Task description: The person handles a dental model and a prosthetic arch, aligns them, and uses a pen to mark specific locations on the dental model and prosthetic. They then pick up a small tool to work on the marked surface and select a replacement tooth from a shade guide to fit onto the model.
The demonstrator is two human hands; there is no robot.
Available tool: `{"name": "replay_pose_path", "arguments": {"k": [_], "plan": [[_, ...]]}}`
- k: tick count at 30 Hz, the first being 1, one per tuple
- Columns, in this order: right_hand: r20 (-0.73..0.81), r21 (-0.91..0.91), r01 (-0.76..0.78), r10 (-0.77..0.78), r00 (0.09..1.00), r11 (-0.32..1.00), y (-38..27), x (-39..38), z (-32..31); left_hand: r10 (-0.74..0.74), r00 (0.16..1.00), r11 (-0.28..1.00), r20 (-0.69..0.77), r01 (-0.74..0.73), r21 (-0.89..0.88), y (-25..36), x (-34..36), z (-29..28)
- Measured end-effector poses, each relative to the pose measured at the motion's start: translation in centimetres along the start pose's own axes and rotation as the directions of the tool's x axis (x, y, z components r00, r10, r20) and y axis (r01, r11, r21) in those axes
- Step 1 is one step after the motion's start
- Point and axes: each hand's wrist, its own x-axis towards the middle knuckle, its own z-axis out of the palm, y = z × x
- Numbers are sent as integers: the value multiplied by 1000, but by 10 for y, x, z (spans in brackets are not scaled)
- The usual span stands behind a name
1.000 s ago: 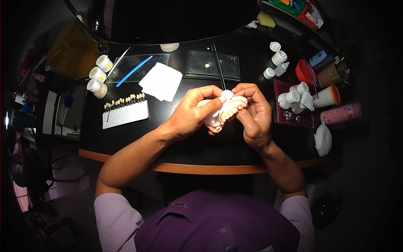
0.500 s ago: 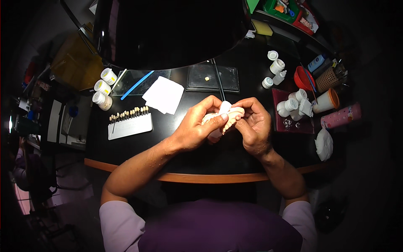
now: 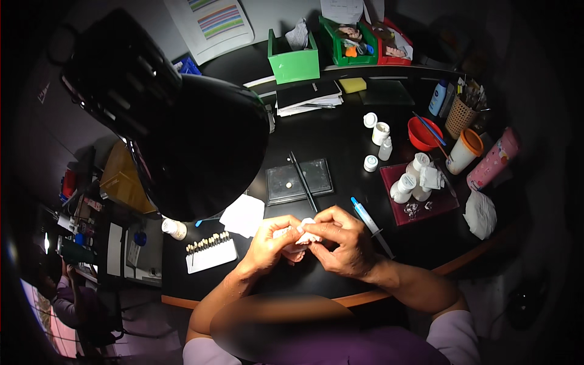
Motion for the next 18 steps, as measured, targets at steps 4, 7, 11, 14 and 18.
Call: {"name": "replay_pose_path", "arguments": {"k": [4, 7, 11, 14, 18], "plan": [[0, -107, 91, -92, 996, 990, 3, 8, -4, -62, 998, 998, 24, 61, 11, -3, -1, -3], [17, -89, 114, -113, 993, 989, 0, 5, -1, -75, 997, 997, 24, 75, -26, -4, -1, -3], [56, -137, 70, -63, 996, 988, -6, 7, -3, -58, 997, 998, 60, 59, -16, -10, 1, -4], [26, -178, 86, -82, 996, 980, -4, 9, -2, -42, 992, 999, 122, 40, 19, -10, 2, -6], [61, -172, 90, -80, 995, 981, -5, 13, -5, 37, 999, 999, 2, -37, 33, -2, 1, 3]]}}
